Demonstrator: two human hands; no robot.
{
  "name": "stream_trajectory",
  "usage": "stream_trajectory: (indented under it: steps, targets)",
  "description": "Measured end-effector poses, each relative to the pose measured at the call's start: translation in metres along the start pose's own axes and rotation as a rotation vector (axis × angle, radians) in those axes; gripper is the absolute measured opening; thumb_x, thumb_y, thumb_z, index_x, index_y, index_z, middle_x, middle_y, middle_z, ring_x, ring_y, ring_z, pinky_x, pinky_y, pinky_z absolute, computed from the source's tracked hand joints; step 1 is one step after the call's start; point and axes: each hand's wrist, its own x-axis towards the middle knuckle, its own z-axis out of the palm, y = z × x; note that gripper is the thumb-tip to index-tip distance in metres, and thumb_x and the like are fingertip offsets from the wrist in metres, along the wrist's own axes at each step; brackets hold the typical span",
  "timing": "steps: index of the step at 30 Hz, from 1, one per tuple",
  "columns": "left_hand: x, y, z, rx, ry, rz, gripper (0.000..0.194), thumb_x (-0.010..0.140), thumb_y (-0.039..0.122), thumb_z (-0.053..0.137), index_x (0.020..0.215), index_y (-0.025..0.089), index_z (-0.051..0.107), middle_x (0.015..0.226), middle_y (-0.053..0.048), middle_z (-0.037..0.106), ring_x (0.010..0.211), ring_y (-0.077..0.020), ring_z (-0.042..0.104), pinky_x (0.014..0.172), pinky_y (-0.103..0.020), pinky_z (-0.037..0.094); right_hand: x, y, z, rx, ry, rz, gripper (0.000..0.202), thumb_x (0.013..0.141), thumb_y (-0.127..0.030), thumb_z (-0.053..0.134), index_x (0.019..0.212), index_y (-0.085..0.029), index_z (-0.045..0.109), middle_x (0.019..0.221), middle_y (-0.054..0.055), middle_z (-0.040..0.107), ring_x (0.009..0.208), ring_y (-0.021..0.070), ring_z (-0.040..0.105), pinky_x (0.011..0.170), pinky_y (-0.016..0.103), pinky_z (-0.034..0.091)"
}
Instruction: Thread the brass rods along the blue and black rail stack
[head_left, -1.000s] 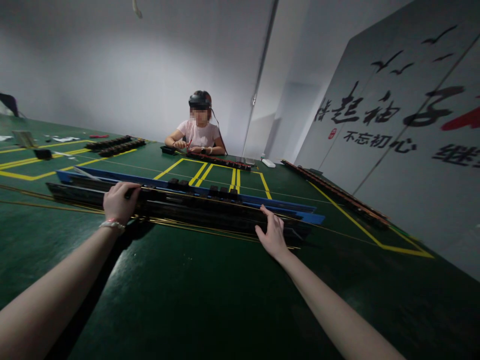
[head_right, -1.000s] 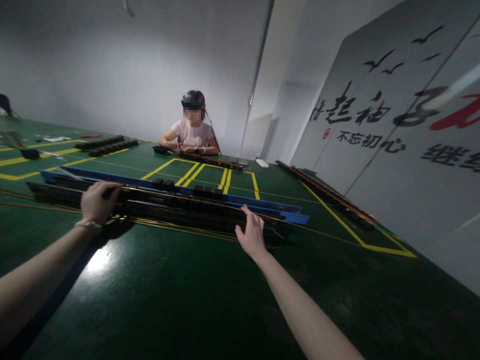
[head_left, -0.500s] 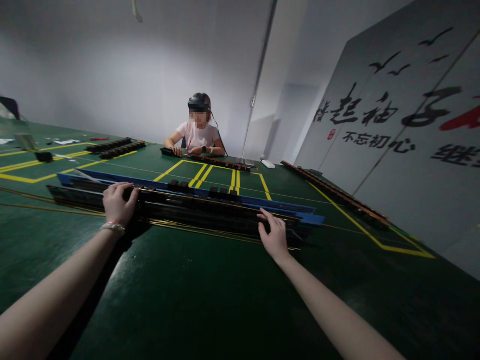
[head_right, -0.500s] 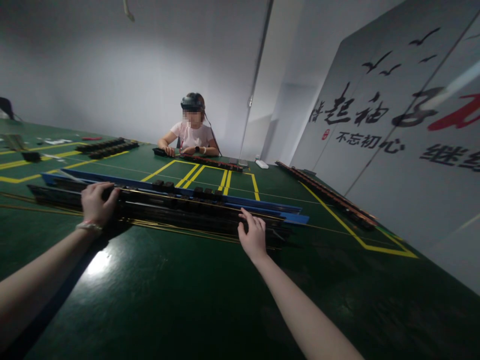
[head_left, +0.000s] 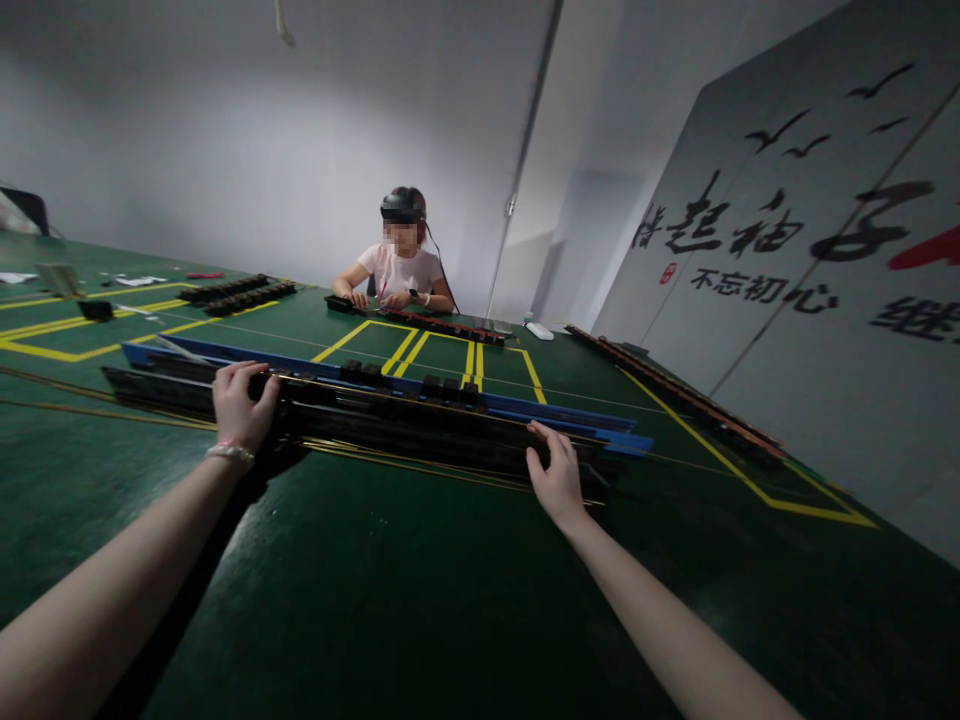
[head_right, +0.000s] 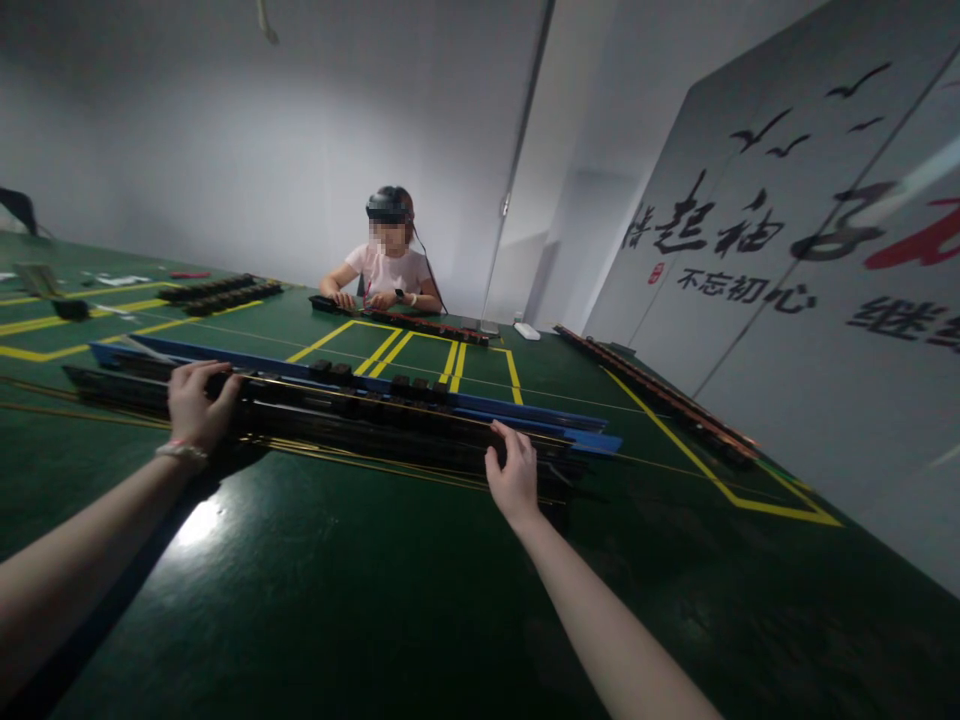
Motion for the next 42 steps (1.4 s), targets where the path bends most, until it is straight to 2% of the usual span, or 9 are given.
stream_trajectory:
  steps: [8, 15, 25, 30, 36, 42]
  targets:
    - [0.001, 0.006, -0.003, 0.006, -0.020, -0.095, 0.032, 0.085, 0.036, 0.046, 0.096, 0.011, 0.063, 0.106, -0.014, 0.054, 0.111, -0.0250, 0.048, 0.105, -0.045, 0.035, 0.000, 0.001, 0.001, -0.074, -0.094, -0.011, 0.048, 0.085, -0.029, 0.049, 0.132, -0.022, 0.045, 0.126, 0.011, 0.056, 0.118, 0.0261, 0.050, 0.101, 0.051, 0.040]
    - [0.000, 0.010, -0.005, 0.062, -0.106, -0.027, 0.032, 0.086, 0.034, 0.042, 0.097, 0.014, 0.064, 0.107, -0.013, 0.057, 0.107, -0.0247, 0.049, 0.101, -0.043, 0.037, -0.001, 0.000, 0.003, -0.039, -0.092, -0.032, 0.051, 0.085, -0.028, 0.049, 0.135, -0.021, 0.040, 0.137, 0.012, 0.049, 0.122, 0.0262, 0.048, 0.102, 0.051, 0.042]
    - [0.002, 0.001, -0.004, 0.019, -0.034, 0.003, 0.036, 0.086, 0.035, 0.043, 0.098, 0.008, 0.065, 0.103, -0.015, 0.056, 0.104, -0.0240, 0.051, 0.100, -0.041, 0.041, -0.001, 0.000, 0.004, -0.037, -0.103, -0.045, 0.047, 0.083, -0.025, 0.050, 0.129, -0.021, 0.042, 0.142, 0.011, 0.045, 0.123, 0.0260, 0.049, 0.103, 0.052, 0.042]
    - [0.002, 0.002, -0.007, 0.044, -0.072, -0.023, 0.032, 0.085, 0.033, 0.043, 0.098, 0.012, 0.063, 0.100, -0.012, 0.055, 0.102, -0.0238, 0.051, 0.099, -0.043, 0.041, -0.001, -0.002, 0.004, -0.035, -0.104, -0.060, 0.046, 0.083, -0.026, 0.050, 0.128, -0.022, 0.041, 0.143, 0.011, 0.045, 0.122, 0.0260, 0.049, 0.101, 0.051, 0.043]
    - [0.002, 0.003, -0.008, 0.068, -0.111, -0.025, 0.037, 0.085, 0.034, 0.040, 0.103, 0.010, 0.062, 0.104, -0.015, 0.052, 0.107, -0.0265, 0.047, 0.102, -0.045, 0.038, -0.002, -0.004, 0.003, -0.074, -0.127, -0.097, 0.047, 0.083, -0.025, 0.049, 0.129, -0.022, 0.041, 0.142, 0.011, 0.046, 0.121, 0.0267, 0.051, 0.100, 0.052, 0.042]
    - [0.002, -0.003, -0.005, 0.057, -0.042, -0.072, 0.044, 0.084, 0.032, 0.042, 0.117, 0.006, 0.055, 0.119, -0.019, 0.048, 0.119, -0.0277, 0.043, 0.108, -0.045, 0.034, -0.002, -0.008, 0.001, -0.109, -0.197, -0.160, 0.053, 0.085, -0.023, 0.048, 0.137, -0.023, 0.039, 0.142, 0.008, 0.047, 0.126, 0.0235, 0.047, 0.103, 0.047, 0.038]
